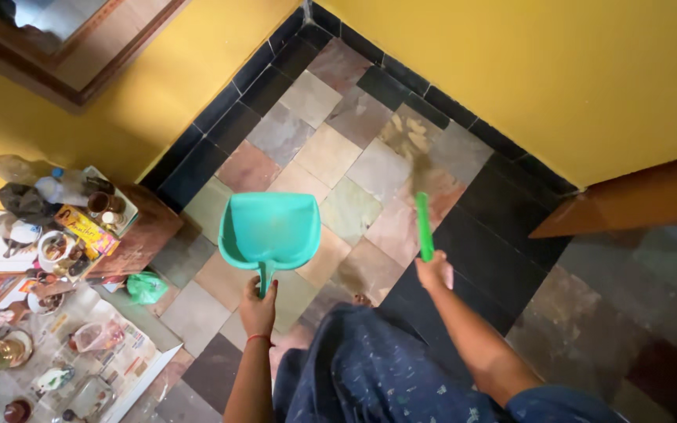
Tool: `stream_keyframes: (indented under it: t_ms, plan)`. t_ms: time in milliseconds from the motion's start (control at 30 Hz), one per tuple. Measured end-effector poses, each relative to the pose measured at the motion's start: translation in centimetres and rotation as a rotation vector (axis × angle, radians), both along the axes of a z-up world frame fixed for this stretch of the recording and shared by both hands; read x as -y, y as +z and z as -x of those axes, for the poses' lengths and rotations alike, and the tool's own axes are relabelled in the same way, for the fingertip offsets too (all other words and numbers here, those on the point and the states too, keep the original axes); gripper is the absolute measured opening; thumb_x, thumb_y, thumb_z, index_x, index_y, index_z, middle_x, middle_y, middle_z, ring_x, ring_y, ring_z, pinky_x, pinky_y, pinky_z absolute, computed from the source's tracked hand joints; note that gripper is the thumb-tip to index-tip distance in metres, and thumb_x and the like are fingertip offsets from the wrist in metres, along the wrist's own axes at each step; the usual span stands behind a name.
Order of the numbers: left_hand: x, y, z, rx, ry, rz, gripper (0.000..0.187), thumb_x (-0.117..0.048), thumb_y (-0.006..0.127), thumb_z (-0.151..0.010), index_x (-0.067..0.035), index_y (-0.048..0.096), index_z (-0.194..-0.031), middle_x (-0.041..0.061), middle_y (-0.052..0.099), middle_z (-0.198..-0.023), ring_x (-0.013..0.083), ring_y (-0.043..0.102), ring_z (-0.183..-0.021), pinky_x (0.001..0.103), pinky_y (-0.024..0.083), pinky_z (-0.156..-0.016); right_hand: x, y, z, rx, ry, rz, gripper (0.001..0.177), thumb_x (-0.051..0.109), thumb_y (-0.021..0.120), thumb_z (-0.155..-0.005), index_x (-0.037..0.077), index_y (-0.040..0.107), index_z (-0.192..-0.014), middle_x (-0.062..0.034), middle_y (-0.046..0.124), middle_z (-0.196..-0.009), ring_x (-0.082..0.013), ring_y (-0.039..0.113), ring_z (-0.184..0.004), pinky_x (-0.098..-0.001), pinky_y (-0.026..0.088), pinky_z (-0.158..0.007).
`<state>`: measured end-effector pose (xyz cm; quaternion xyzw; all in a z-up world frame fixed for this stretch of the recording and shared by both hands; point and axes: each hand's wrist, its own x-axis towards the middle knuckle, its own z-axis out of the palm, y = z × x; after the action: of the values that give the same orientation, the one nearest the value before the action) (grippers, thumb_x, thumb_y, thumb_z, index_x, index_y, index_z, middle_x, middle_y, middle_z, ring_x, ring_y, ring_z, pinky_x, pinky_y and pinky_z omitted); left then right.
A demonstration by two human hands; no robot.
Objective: The person sweeps debris from various floor areas into a dustpan using a broom while moving through a home interior.
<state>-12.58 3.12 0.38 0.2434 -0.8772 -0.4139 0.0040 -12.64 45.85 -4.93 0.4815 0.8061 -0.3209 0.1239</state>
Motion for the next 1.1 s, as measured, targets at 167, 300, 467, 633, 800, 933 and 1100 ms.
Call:
stream_keyframes:
  t_ms: [167,300,467,633,800,933,1100]
  plan:
    - [-0.5,0.7,4.5,-0.014,0.005,-0.019,0.05,-0.038,0.081,-0.085,-0.003,0.069,-0.119,0.017,0.072,-0.084,0.0285,0.068,-0.074,0.039,0.053,-0.071,6.2,-1.8,5.7,-0.141,0.386,0.021,0.05,0.03,0.079,-0.079,0.012,0.061,-0.122,-0.0224,0.075,-0.1,-0.0401,0.073,-0.094,-0.0497,0.059,-0.082]
    - [0.4,0.7,8.7,0.037,-0.017,0.016,0.047,-0.037,0.079,-0.085,-0.005,0.07,-0.118,0.016,0.07,-0.077,0.0288,0.067,-0.068,0.04,0.051,-0.066,11.0,-2.9,12.0,-0.106,0.474,0.202,0.043,0.028,0.079,-0.079,0.007,0.064,-0.114,-0.0214,0.074,-0.091,-0.0347,0.072,-0.081,-0.0457,0.057,-0.072]
    - [2.7,0.4,14.5,-0.05,-0.071,0.035,0.047,-0.038,0.08,-0.084,-0.004,0.07,-0.115,0.014,0.071,-0.079,0.0267,0.068,-0.069,0.039,0.052,-0.066,10.7,-4.1,17.3,0.021,0.41,0.295,0.029,0.025,0.076,-0.083,0.0,0.071,-0.098,-0.0195,0.073,-0.077,-0.0269,0.07,-0.061,-0.0409,0.055,-0.055]
    - [5.8,0.9,21.5,-0.006,-0.132,0.035,0.052,-0.039,0.079,-0.085,-0.003,0.068,-0.121,0.019,0.073,-0.092,0.0322,0.071,-0.082,0.042,0.054,-0.075,5.7,-3.0,19.2,0.009,0.019,0.349,0.017,0.019,0.078,-0.08,0.003,0.073,-0.081,-0.0127,0.07,-0.065,-0.0235,0.068,-0.051,-0.0398,0.054,-0.046]
    - [9.0,1.0,28.9,0.03,-0.158,0.027,0.054,-0.042,0.078,-0.084,-0.005,0.068,-0.123,0.022,0.074,-0.097,0.0364,0.072,-0.089,0.044,0.054,-0.081,7.1,-0.6,23.1,-0.095,-0.156,0.239,0.024,0.019,0.076,-0.081,0.003,0.064,-0.095,-0.0124,0.065,-0.07,-0.0233,0.062,-0.052,-0.0412,0.049,-0.044]
    - [11.0,0.3,33.4,0.087,-0.156,0.075,0.055,-0.044,0.077,-0.083,-0.008,0.068,-0.124,0.021,0.075,-0.1,0.0387,0.071,-0.092,0.047,0.054,-0.082,13.9,-2.4,27.6,-0.429,-0.137,0.305,0.041,0.017,0.072,-0.083,0.002,0.054,-0.117,-0.0134,0.061,-0.078,-0.0238,0.057,-0.054,-0.0435,0.045,-0.042]
    - [12.5,-0.7,37.2,0.073,-0.184,0.072,0.055,-0.045,0.076,-0.085,-0.01,0.066,-0.126,0.021,0.075,-0.101,0.039,0.071,-0.093,0.047,0.054,-0.083,21.0,-1.9,32.5,-0.051,0.205,0.208,0.046,0.026,0.075,-0.082,0.013,0.06,-0.123,-0.0155,0.073,-0.084,-0.0272,0.071,-0.065,-0.0415,0.057,-0.061]
